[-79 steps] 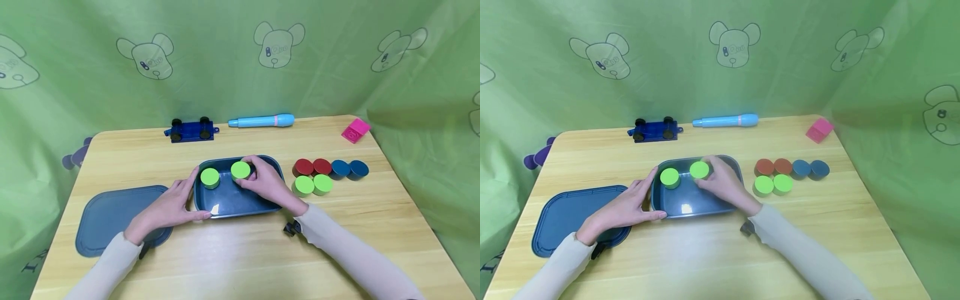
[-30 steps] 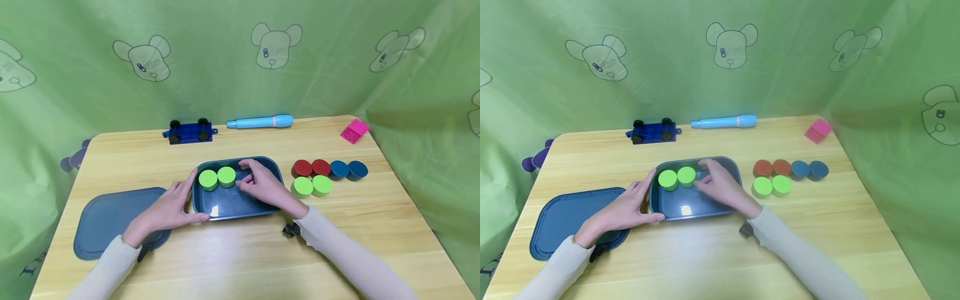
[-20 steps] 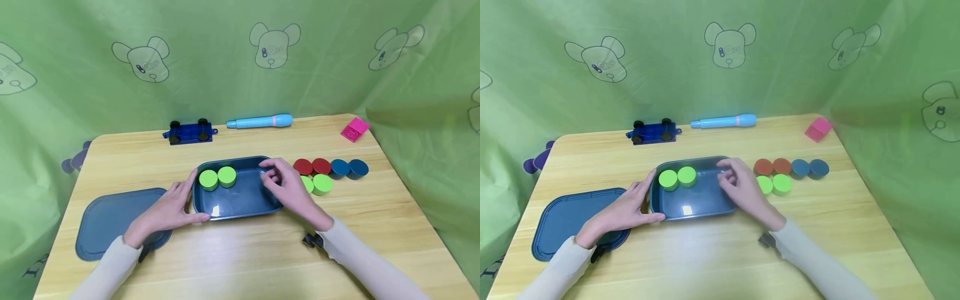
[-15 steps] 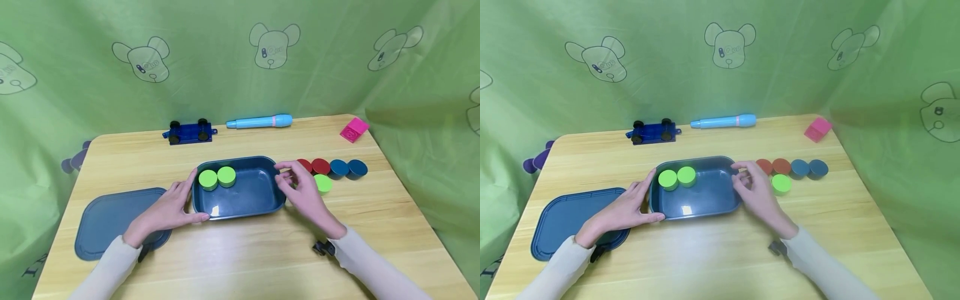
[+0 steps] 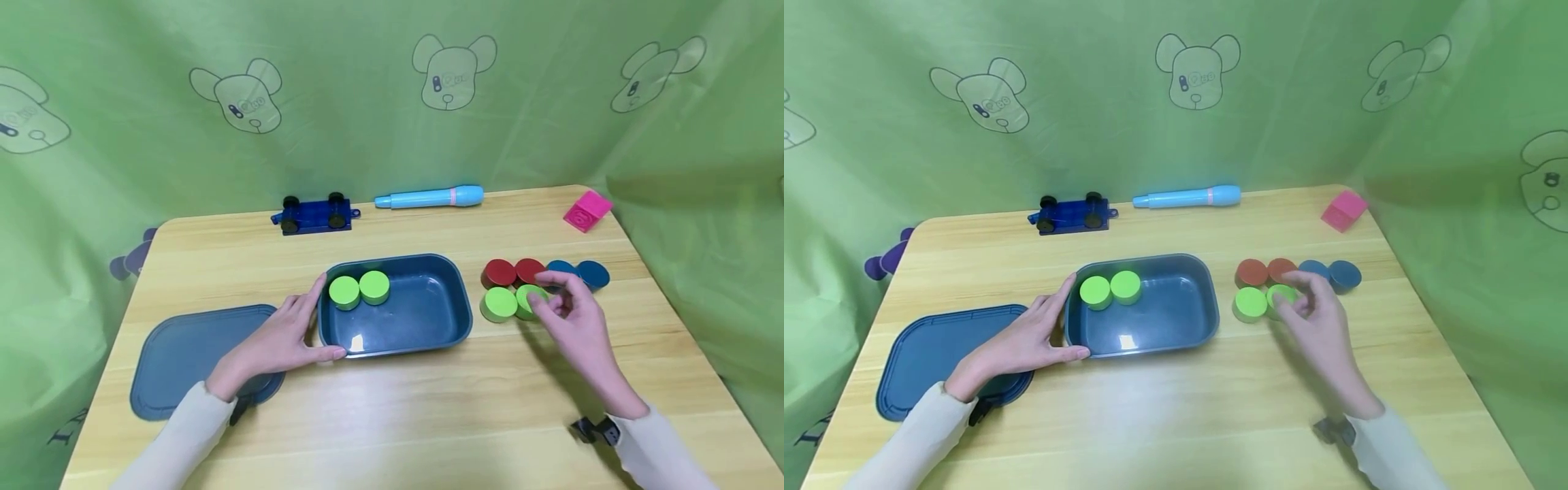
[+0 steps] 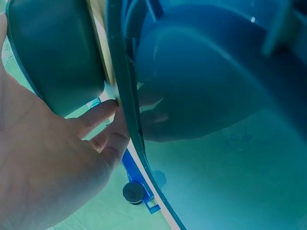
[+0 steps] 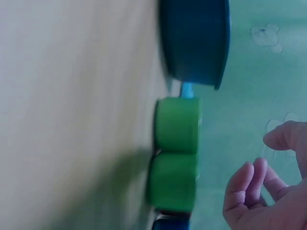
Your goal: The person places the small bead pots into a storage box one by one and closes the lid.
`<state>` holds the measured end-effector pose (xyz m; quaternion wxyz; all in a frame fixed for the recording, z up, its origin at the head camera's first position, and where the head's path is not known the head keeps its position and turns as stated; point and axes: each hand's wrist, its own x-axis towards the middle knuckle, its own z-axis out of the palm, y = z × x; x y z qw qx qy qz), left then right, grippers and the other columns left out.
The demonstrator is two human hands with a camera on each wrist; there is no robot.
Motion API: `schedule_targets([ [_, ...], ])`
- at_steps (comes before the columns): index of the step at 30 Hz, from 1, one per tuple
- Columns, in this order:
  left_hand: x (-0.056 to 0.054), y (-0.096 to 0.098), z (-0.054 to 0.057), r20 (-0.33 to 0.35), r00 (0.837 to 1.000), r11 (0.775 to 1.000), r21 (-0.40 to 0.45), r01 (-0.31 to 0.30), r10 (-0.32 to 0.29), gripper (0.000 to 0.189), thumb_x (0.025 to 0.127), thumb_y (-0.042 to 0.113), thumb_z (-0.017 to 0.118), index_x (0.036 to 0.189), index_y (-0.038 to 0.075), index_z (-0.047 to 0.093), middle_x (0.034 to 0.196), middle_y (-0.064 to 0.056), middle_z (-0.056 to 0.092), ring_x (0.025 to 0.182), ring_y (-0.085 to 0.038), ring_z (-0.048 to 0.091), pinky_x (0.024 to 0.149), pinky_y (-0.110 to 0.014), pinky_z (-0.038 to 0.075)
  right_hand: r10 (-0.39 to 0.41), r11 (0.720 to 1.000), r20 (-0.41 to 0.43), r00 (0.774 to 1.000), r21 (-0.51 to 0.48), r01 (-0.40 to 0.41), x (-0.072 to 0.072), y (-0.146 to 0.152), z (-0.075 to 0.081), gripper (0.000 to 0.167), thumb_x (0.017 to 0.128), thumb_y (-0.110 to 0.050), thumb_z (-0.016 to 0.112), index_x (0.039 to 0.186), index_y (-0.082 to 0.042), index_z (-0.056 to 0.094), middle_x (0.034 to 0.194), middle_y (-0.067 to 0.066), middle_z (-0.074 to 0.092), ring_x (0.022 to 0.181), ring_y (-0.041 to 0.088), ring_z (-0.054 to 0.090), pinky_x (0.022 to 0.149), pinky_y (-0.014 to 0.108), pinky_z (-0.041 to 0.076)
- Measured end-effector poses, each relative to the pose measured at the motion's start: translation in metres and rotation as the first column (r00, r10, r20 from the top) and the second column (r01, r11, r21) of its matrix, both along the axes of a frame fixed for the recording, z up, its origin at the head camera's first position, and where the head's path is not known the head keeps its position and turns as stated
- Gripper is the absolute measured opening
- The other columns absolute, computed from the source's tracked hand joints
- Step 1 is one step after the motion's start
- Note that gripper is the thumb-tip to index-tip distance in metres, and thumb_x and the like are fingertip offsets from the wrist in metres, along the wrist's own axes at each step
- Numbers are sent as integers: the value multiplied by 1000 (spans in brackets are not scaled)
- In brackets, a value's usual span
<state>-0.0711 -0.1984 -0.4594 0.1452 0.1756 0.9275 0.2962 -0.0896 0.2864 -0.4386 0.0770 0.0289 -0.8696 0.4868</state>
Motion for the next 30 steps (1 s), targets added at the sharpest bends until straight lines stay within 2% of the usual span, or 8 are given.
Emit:
schedule_targets([
  [2, 0, 0, -1, 1, 1000, 1000, -1, 2, -2, 131, 87, 81, 74, 176, 32, -9, 170, -17, 39, 146, -41, 43, 107, -69, 46, -22, 999, 25, 999, 48, 21, 4, 9, -4, 45, 104, -14, 77, 144, -2, 61, 106, 13, 54, 75, 15, 52, 59, 20, 43],
  [5, 1, 0, -2, 2, 1000, 1000, -1, 2, -2, 131, 87, 81, 74, 176, 31, -8, 170, -17, 40, 146, -41, 42, 107, -70, 46, -18, 996, 46, 999, 94, 13, 7, 20, -11, 56, 102, -13, 79, 150, 2, 53, 124, 19, 54, 76, 13, 54, 60, 20, 46],
  [10, 1, 3, -2, -9, 1000, 1000, 1, 16, -16, 132, 88, 80, 75, 177, 28, -7, 168, -18, 41, 145, -42, 44, 107, -69, 46, 41, 990, 112, 993, 127, -55, 3, 33, -19, 75, 99, -7, 80, 157, 13, 37, 143, 34, 50, 79, 11, 57, 60, 20, 50],
  [15, -1, 1, 1, -5, 1000, 1000, -3, 17, -17, 131, 89, 78, 75, 177, 28, -9, 169, -19, 41, 145, -42, 44, 106, -70, 47, 118, 988, 249, 961, 65, -138, -8, 34, -25, 84, 100, -9, 80, 161, 15, 28, 143, 34, 48, 84, 17, 60, 65, 22, 53],
  [18, -1, 0, 2, -2, 1000, 1000, -6, 13, -13, 131, 89, 79, 74, 176, 29, -9, 169, -19, 40, 145, -43, 44, 105, -70, 47, 136, 988, 285, 949, 33, -151, -13, 32, -30, 84, 101, -11, 81, 163, 12, 28, 138, 29, 50, 87, 19, 60, 69, 22, 53],
  [23, -1, -1, 1, -14, 1000, 1000, -5, 9, -9, 131, 88, 78, 75, 177, 28, -8, 168, -18, 41, 144, -42, 44, 105, -70, 47, 102, 990, 271, 957, 64, -124, -16, 29, -34, 77, 100, -14, 81, 159, 9, 38, 132, 24, 54, 86, 19, 57, 70, 22, 51],
  [27, -1, 0, -2, -15, 1000, 1000, -3, 11, -11, 131, 88, 79, 74, 177, 29, -8, 169, -17, 41, 145, -42, 43, 106, -70, 46, 55, 990, 297, 953, 106, -90, -13, 29, -33, 76, 100, -21, 83, 158, 8, 41, 129, 22, 56, 87, 20, 57, 70, 22, 50],
  [30, -2, 0, -2, -15, 1000, 1000, -5, 11, -11, 131, 88, 80, 74, 176, 30, -9, 169, -17, 41, 145, -42, 43, 106, -70, 46, 22, 990, 310, 950, 128, -65, -11, 29, -28, 77, 100, -24, 84, 157, 6, 43, 115, 19, 60, 84, 19, 58, 68, 24, 50],
])
